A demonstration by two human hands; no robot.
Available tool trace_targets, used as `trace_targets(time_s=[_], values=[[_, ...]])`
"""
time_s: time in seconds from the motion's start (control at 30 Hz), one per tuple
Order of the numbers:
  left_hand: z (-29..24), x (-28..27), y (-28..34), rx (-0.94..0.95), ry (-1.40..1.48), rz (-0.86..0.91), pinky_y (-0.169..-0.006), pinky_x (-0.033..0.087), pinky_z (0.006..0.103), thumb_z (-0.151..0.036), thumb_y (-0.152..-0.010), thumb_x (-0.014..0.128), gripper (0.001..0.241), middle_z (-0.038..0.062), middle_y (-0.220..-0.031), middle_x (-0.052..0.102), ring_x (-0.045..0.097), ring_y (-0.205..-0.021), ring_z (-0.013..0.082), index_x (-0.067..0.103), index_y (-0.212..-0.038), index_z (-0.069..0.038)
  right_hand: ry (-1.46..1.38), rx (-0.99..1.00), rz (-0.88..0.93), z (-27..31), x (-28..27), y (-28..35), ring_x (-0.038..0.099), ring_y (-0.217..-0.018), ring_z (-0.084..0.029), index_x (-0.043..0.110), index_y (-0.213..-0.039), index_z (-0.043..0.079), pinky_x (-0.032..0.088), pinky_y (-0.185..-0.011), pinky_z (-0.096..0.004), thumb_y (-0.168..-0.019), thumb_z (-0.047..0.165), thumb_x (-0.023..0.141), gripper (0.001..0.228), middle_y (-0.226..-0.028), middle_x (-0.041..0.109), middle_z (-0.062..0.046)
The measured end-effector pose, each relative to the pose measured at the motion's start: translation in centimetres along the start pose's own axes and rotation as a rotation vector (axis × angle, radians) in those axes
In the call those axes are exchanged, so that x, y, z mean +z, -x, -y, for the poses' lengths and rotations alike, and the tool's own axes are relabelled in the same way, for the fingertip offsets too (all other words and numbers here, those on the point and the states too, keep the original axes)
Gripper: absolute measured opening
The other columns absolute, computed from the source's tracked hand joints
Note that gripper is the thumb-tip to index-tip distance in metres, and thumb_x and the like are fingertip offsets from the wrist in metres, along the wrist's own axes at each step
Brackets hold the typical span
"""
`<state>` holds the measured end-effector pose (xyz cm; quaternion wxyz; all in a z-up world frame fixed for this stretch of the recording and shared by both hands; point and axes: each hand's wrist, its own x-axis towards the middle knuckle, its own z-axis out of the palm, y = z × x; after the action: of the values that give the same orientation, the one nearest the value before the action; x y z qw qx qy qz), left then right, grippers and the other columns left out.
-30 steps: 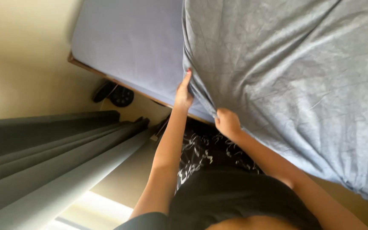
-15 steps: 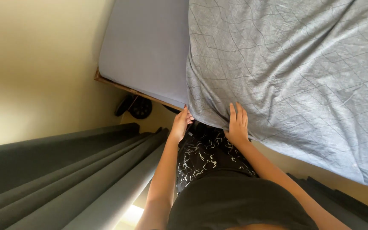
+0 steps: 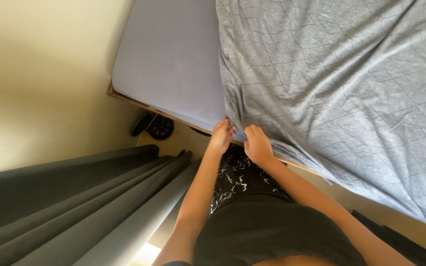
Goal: The person makes a bed by pulling and tucking a gray patterned bedsheet over a mattress. They work around the perimeter of the bed, smoothing the fabric and securing the corners to ensure a neat fit.
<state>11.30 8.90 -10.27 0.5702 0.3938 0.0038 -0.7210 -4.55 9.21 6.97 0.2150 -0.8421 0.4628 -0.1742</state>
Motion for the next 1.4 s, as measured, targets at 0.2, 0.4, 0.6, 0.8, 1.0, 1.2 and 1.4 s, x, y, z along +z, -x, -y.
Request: trace_targets(time_s=[0.2, 0.4, 0.6, 0.8, 1.0, 1.2, 1.4], values=[[3.6, 1.1, -2.5, 0.024, 0.059, -0.081, -0.068, 0.046, 0.031, -0.026, -0.109, 0.053, 0.018, -0.002, -0.085, 0.057, 0.055, -0.076, 0.0143, 0.058, -0.098, -0.013, -0.085, 0.033, 0.149, -6.8, 0.6, -1.1, 0.059, -0.098, -0.045, 0.056, -0.096, -0.001, 0.049, -0.085, -0.052, -0.078, 0.005, 0.061, 0.02, -0.099, 0.063, -0.023], [6.8, 2.2, -4.2, 0.313, -0.305, -0.382, -0.057, 0.041, 0.0265, -0.024, -0.109, 0.054, 0.021, -0.003, -0.074, 0.056, 0.049, -0.063, 0.0092, 0.065, -0.108, -0.006, -0.138, -0.04, 0.497, -11.6, 1.4, -1.1, 0.064, -0.088, -0.048, 0.061, -0.09, -0.002, 0.052, -0.079, -0.053, -0.082, 0.011, 0.064, 0.015, -0.092, 0.067, -0.027], [6.3, 4.8, -2.2, 0.173, 0.061, -0.28, -0.069, 0.051, 0.028, -0.026, -0.103, 0.055, 0.023, 0.0, -0.096, 0.069, 0.063, -0.081, 0.0117, 0.065, -0.116, -0.01, -0.388, -0.08, 0.5, -12.2, -0.5, -0.6, 0.068, -0.092, -0.044, 0.069, -0.116, 0.003, 0.055, -0.081, -0.048, -0.085, 0.014, 0.062, 0.033, -0.102, 0.071, -0.026], [5.5, 6.8, -0.2, 0.213, 0.297, -0.03, -0.097, 0.055, 0.0342, -0.023, -0.103, 0.063, 0.028, 0.005, -0.114, 0.074, 0.068, -0.105, 0.0171, 0.066, -0.123, -0.003, -0.233, 0.08, 0.512, -15.0, 2.5, 0.7, 0.07, -0.081, -0.044, 0.072, -0.097, 0.0, 0.055, -0.074, -0.049, -0.083, 0.023, 0.071, 0.026, -0.086, 0.071, -0.026], [4.1, 5.8, 0.2, 0.133, -0.027, -0.139, -0.08, 0.055, 0.0312, -0.017, -0.097, 0.066, 0.026, 0.001, -0.104, 0.074, 0.068, -0.091, 0.0141, 0.067, -0.121, -0.007, -0.205, 0.061, 0.553, -14.3, 3.1, 0.2, 0.068, -0.077, -0.047, 0.069, -0.086, -0.004, 0.054, -0.07, -0.053, -0.084, 0.025, 0.07, 0.029, -0.08, 0.068, -0.029], [5.8, 3.3, -3.4, 0.238, -0.368, -0.26, -0.081, 0.055, 0.0285, -0.015, -0.098, 0.067, 0.029, 0.007, -0.102, 0.077, 0.07, -0.087, 0.0138, 0.07, -0.121, 0.003, -0.15, -0.011, 0.367, -10.8, 2.4, 0.6, 0.063, -0.108, -0.047, 0.058, -0.127, -0.006, 0.052, -0.093, -0.05, -0.079, 0.013, 0.075, 0.054, -0.115, 0.066, -0.029], [3.0, 6.7, -1.6, 0.251, -0.161, -0.128, -0.084, 0.056, 0.0323, -0.019, -0.097, 0.066, 0.038, 0.009, -0.106, 0.076, 0.071, -0.09, 0.0168, 0.068, -0.124, 0.006, -0.158, -0.109, -0.001, -6.0, -1.7, -1.7, 0.04, -0.14, -0.048, 0.031, -0.155, -0.004, 0.036, -0.117, -0.05, -0.069, -0.004, 0.078, 0.098, -0.154, 0.036, -0.027]])
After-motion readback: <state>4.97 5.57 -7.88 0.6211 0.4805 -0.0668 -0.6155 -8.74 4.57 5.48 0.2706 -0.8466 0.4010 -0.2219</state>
